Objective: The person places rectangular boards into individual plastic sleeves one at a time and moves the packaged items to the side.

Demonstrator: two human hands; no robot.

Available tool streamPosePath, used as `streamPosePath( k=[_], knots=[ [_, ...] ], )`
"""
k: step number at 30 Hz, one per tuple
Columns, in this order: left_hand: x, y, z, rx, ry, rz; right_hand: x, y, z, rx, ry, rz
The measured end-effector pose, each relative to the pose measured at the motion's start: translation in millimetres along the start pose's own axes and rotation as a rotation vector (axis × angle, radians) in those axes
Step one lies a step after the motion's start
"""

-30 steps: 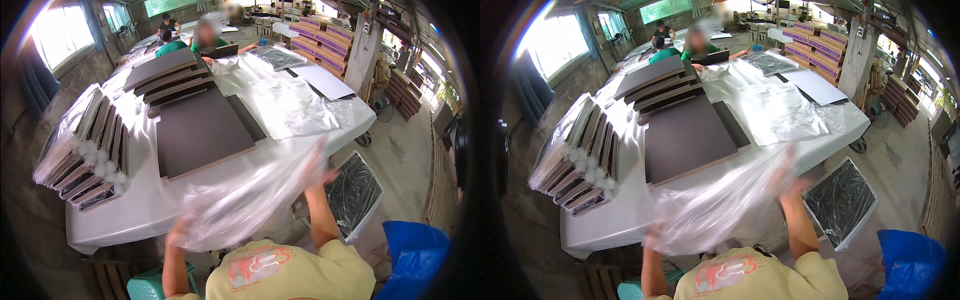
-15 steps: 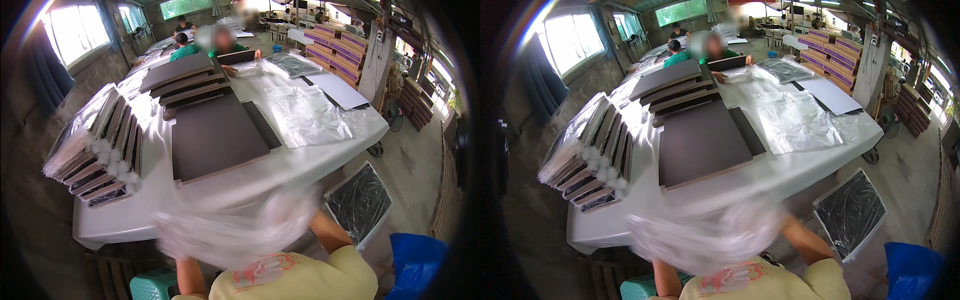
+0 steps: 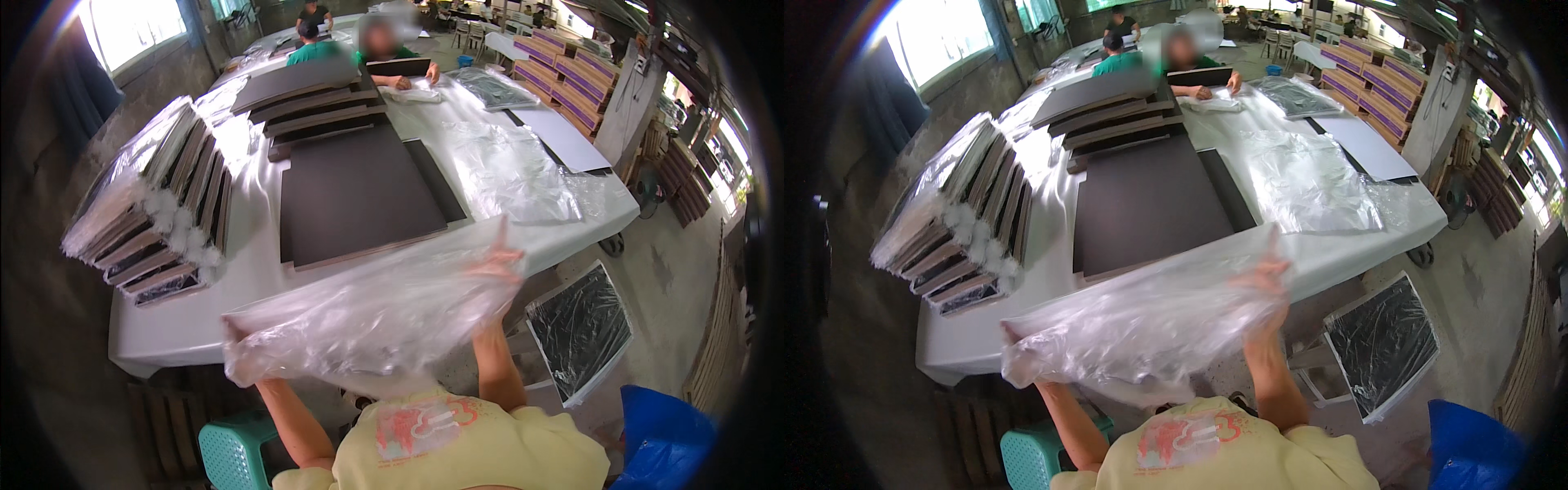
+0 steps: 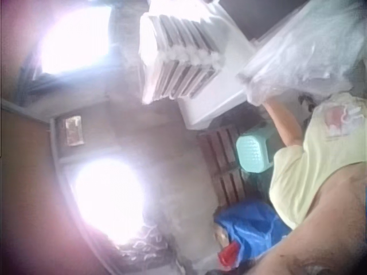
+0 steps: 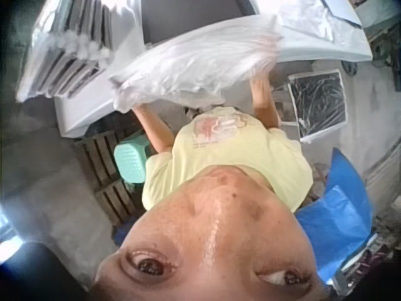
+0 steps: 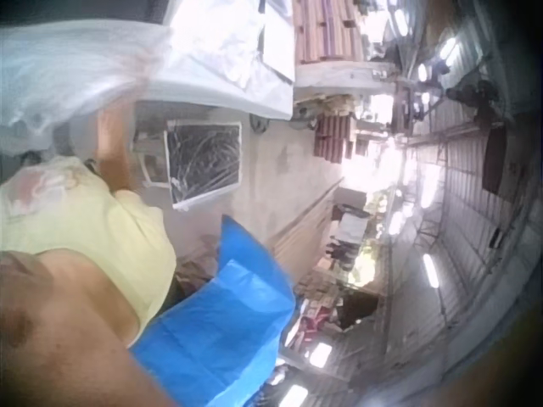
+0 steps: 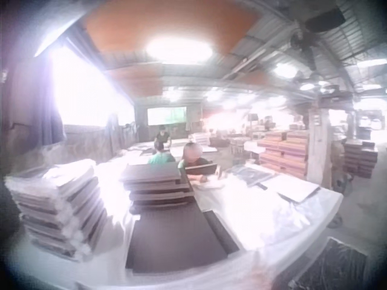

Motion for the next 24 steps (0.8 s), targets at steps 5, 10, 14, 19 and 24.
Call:
streamPosePath(
  k=[5, 10, 14, 19, 24],
  knots=[
    [1, -1, -2, -0.117, -0.125, 0.084, -43, 4, 70, -0.07, -0.376, -0.028],
    [-16, -9, 42, -0.157, -0.223, -0.037, -53, -7, 54, -0.168, -0.455, -0.125],
    [-34, 26, -25, -0.021, -0.007, 0.066, 18, -9, -12, -0.053, -0.002, 0.037],
    [-33, 42, -8, -0.044, -0.08, 0.155, -65, 25, 80, -0.062, -0.474, -0.017],
    [-20, 20, 9, -0.056, -0.099, 0.08, -96, 39, 68, -0.274, -0.609, -0.081]
  ],
)
Point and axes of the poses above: each hand's wrist, its own x-axis towards the middle knuckle, its own y-axis out of the back of the hand, z = x × y, the point moved 8 cm from there along x, towards the middle knuckle
